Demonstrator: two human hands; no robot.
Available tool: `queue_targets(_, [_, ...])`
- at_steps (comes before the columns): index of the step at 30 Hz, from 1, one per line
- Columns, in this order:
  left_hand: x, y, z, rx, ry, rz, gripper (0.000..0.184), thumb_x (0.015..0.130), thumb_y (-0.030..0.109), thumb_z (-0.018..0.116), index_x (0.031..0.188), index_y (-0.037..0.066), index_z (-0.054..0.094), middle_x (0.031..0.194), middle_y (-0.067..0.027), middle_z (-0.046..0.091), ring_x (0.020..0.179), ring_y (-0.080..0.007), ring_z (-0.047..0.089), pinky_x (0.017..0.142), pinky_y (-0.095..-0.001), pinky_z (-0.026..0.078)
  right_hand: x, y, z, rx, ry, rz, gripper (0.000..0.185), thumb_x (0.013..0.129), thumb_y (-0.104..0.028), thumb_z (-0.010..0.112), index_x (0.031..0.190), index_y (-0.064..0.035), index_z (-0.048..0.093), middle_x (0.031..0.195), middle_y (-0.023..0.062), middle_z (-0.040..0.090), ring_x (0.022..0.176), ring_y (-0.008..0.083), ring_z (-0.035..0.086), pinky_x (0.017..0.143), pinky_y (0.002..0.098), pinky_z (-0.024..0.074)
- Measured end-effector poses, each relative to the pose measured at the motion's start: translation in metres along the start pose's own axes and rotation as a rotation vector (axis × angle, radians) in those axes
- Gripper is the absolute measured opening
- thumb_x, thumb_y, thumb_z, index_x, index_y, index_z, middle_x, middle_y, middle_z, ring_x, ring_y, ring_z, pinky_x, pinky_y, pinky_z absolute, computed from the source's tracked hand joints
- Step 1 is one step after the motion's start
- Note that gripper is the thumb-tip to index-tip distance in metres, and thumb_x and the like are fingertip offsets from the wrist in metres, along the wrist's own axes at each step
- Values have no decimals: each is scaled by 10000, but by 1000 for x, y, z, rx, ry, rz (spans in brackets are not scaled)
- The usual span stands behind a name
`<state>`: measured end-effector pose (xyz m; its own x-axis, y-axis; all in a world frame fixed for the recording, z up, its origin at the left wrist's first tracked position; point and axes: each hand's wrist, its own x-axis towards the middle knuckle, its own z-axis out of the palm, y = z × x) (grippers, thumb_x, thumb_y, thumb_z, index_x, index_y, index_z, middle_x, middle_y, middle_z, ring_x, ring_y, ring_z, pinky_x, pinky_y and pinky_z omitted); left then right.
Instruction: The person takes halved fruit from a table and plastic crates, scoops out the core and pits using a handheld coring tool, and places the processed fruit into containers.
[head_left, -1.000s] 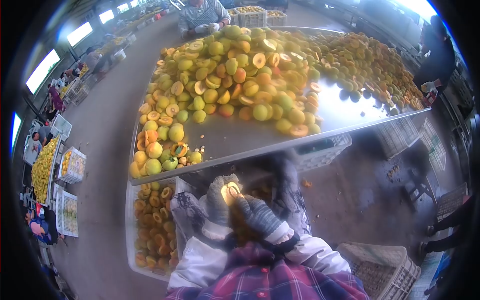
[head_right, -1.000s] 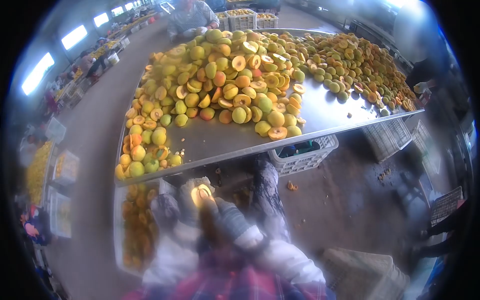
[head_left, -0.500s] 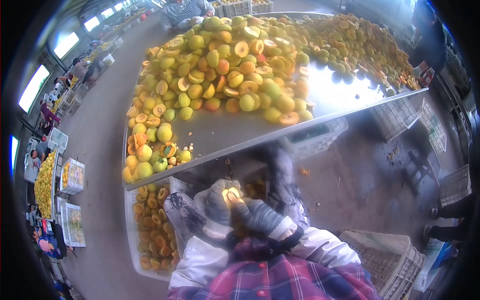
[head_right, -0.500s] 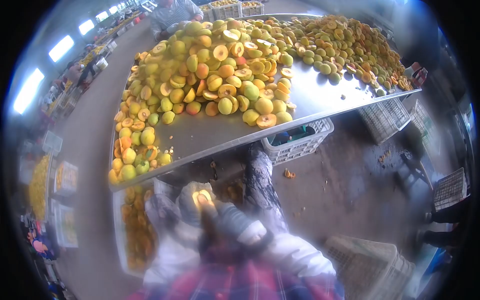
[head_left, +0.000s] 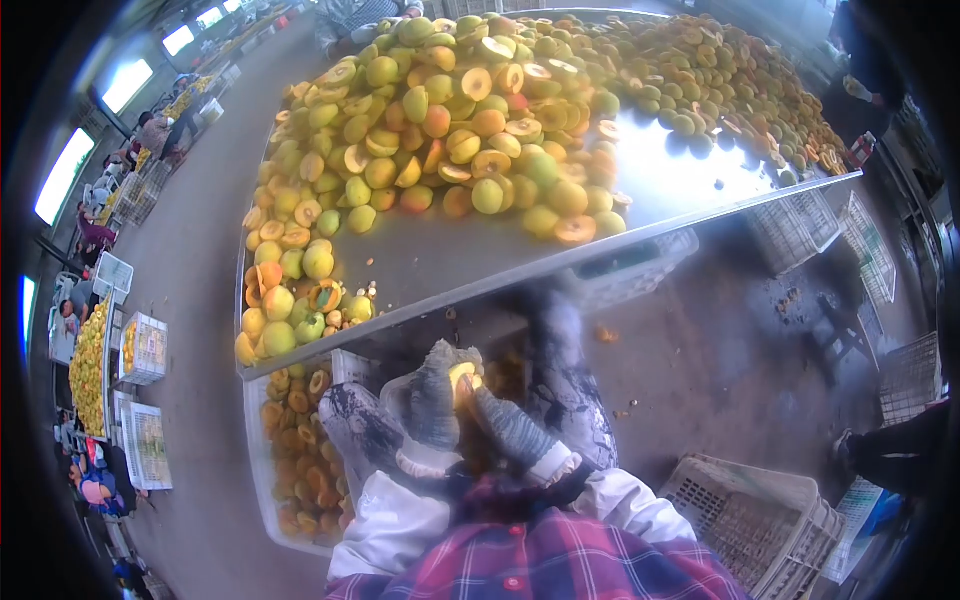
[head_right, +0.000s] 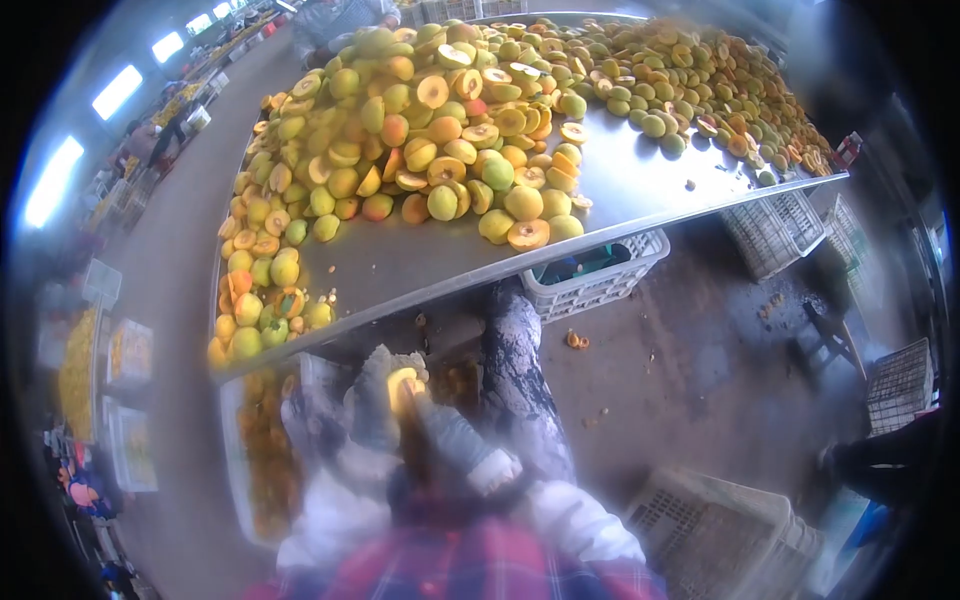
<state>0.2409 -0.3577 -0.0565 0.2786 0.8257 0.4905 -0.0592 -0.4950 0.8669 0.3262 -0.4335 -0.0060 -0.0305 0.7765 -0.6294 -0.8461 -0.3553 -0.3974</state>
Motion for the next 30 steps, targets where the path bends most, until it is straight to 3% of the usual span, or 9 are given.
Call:
queue_targets(4, [-3,1,0,56,61,-521,326,969,307,511,1014,31,678,792,-76,660,746,-148,622,662,-278,501,19,5,-35,292,-943,190,253,1008,-344,488,973,-150,647,655,-28,543,567,88,474,544,218,353])
queue_targets(9, [19,25,9,67,180,-591,287,915,335,597,1020,78,670,640,-85,621,577,-155,611,479,-267,477,-12,-26,-26,-560,-642,-334,294,1017,-323,450,970,-93,628,809,48,596,679,115,540,651,270,436])
queue_targets(13, [28,35,11,-388,59,-922,388,902,434,603,1013,68,669,686,-102,644,591,-172,621,439,-272,459,-9,-17,-28,139,-733,298,326,1001,-339,491,1156,-72,595,924,61,623,774,118,582,730,277,480])
queue_targets(16, [19,36,33,280,455,383,708,961,609,335,834,6,684,725,-120,679,618,-212,636,592,-308,528,-13,-5,-25,110,-602,218,389,948,-374,583,1222,-99,551,901,56,624,770,130,589,687,293,493])
queue_targets(19, [23,72,-7,-322,-80,-400,714,959,618,330,846,6,679,733,-119,679,621,-215,639,587,-307,530,-19,9,-15,93,-519,158,467,912,-396,644,1266,-117,522,886,52,625,768,137,593,659,304,501])
queue_targets(22, [18,96,-10,-521,-40,-502,719,957,627,325,858,6,674,740,-118,680,624,-217,641,582,-306,533,-26,15,-5,-66,-334,-20,499,919,-359,640,1320,-104,487,817,33,634,778,153,614,627,336,503])
queue_targets(24, [18,113,-14,-615,-3,-519,723,956,633,322,866,6,671,745,-118,680,625,-219,643,579,-305,534,-14,15,-38,-1493,-497,-1262,404,932,-308,616,1257,-72,570,779,67,644,793,207,635,653,359,496])
queue_targets(27, [27,125,-33,-453,111,-615,644,954,587,386,924,7,663,800,-110,680,675,-203,648,608,-306,532,50,44,-110,-177,-1099,-159,268,951,-288,556,1060,-71,669,809,135,659,791,275,640,673,389,487])
queue_targets(30, [27,112,-73,42,154,-673,496,954,492,509,1039,23,645,927,-88,679,851,-150,646,708,-286,519,9,40,-95,-1280,-638,-396,319,966,-351,489,954,-82,661,809,172,661,765,346,632,690,436,476])
